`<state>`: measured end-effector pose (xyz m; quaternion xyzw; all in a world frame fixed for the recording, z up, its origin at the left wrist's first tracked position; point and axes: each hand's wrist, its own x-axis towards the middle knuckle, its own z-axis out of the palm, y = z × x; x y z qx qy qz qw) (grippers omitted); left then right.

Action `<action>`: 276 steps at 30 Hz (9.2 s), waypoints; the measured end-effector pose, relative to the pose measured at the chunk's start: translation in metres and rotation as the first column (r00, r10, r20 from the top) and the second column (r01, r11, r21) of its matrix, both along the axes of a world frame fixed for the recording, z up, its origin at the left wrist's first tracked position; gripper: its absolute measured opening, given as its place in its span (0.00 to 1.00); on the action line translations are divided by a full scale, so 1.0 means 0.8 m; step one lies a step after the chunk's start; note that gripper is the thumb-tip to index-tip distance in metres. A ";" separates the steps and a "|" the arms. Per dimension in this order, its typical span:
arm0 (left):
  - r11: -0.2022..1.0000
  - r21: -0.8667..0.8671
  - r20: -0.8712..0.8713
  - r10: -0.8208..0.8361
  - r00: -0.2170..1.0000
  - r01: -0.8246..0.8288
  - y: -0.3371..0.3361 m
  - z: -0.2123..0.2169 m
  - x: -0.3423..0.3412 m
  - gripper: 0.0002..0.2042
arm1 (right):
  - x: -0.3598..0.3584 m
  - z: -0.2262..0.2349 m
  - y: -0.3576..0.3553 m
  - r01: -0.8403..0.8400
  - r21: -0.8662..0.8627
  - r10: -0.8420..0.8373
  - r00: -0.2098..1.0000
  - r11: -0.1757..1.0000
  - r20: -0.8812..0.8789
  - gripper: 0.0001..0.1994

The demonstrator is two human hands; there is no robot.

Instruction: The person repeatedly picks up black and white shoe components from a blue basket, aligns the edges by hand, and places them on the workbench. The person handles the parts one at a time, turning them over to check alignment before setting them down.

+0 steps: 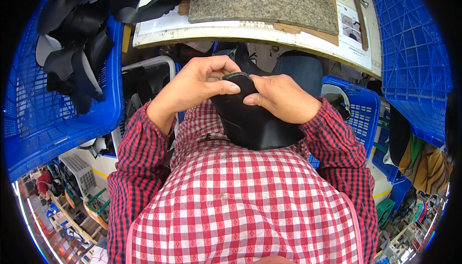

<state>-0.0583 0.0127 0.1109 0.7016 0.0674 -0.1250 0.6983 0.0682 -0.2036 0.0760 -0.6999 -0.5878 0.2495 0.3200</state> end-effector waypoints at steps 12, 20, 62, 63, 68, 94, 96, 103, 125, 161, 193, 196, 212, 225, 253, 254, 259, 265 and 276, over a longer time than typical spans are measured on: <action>0.956 0.146 0.138 0.234 0.963 -0.253 -0.033 -0.017 -0.006 0.04 | 0.010 -0.007 -0.019 0.110 -0.129 -0.157 0.882 0.985 -0.445 0.15; 0.988 0.154 -0.096 0.031 0.995 -0.016 -0.006 -0.009 -0.001 0.09 | -0.003 -0.025 -0.025 0.230 0.045 -0.213 0.948 0.972 -0.235 0.13; 0.929 -0.100 0.697 0.321 0.641 -0.356 0.058 -0.026 -0.037 0.07 | -0.043 0.028 0.002 0.192 0.392 -0.274 0.947 0.900 0.166 0.17; 0.923 -0.152 0.724 0.348 0.596 -0.355 0.089 -0.022 -0.037 0.11 | -0.031 0.037 -0.006 0.235 0.440 -0.256 0.966 0.867 -0.010 0.14; 0.714 -0.665 0.665 0.432 0.609 0.219 0.199 -0.019 0.028 0.20 | 0.055 0.056 -0.033 0.582 0.441 -0.612 0.786 0.683 -0.091 0.25; 0.903 0.426 0.502 -0.287 0.816 0.055 -0.029 -0.062 0.044 0.15 | 0.093 0.007 -0.025 -0.101 -0.158 0.021 0.896 0.982 -0.443 0.26; 0.918 0.394 0.479 -0.238 0.845 0.035 -0.036 -0.063 0.044 0.10 | 0.087 0.010 -0.026 -0.040 -0.135 -0.015 0.924 0.990 -0.382 0.23; 0.733 -0.164 -0.083 0.656 0.750 -0.660 0.059 -0.108 -0.012 0.12 | 0.063 0.016 -0.040 0.009 0.083 -0.001 0.995 0.996 -0.097 0.17; 0.367 0.871 0.438 -0.282 0.853 -0.326 -0.055 -0.086 0.031 0.17 | 0.028 0.015 -0.055 0.211 0.010 -0.210 0.968 0.977 0.141 0.19; 0.536 0.820 0.472 -0.432 0.768 -0.202 -0.063 -0.097 -0.023 0.20 | -0.013 0.004 -0.053 0.175 0.045 -0.174 0.848 0.983 0.500 0.16; 0.554 0.768 0.601 -0.453 0.658 -0.321 -0.042 -0.051 -0.033 0.04 | 0.081 -0.080 -0.025 0.549 -0.115 -0.561 0.812 0.828 -0.159 0.16; 0.605 0.764 0.601 -0.540 0.589 -0.226 -0.050 -0.053 -0.048 0.04 | 0.083 -0.119 -0.033 0.594 -0.307 -0.652 0.746 0.743 -0.136 0.17; 0.881 0.444 0.230 0.067 0.971 -0.166 -0.052 -0.059 -0.035 0.12 | -0.040 -0.016 -0.020 0.090 -0.135 -0.013 0.872 0.987 0.489 0.12; 0.662 0.482 0.804 -0.073 0.591 -0.574 -0.050 -0.136 -0.038 0.16 | 0.110 -0.085 0.074 -0.261 -0.373 0.046 0.867 0.890 -0.497 0.21; 0.948 -0.038 -0.047 0.315 0.948 -0.317 -0.006 -0.178 -0.015 0.10 | -0.020 -0.054 0.004 0.266 0.172 -0.316 0.743 0.948 0.590 0.08; 0.916 -0.149 -0.162 0.350 0.923 -0.374 -0.004 -0.180 -0.014 0.10 | -0.021 -0.055 0.004 0.230 0.196 -0.302 0.761 0.953 0.575 0.08; 0.836 -0.302 -0.257 0.391 0.884 -0.458 -0.019 -0.185 -0.019 0.11 | -0.011 -0.056 0.002 0.168 0.149 -0.220 0.847 0.974 0.484 0.09; 0.912 -0.121 -0.034 0.390 0.920 -0.391 -0.031 -0.178 -0.023 0.11 | 0.011 -0.063 0.003 0.218 -0.013 -0.195 0.899 0.976 0.391 0.13; 0.927 -0.049 -0.008 0.373 0.928 -0.372 -0.035 -0.175 -0.022 0.11 | 0.021 -0.062 0.003 0.245 -0.115 -0.198 0.928 0.963 0.316 0.15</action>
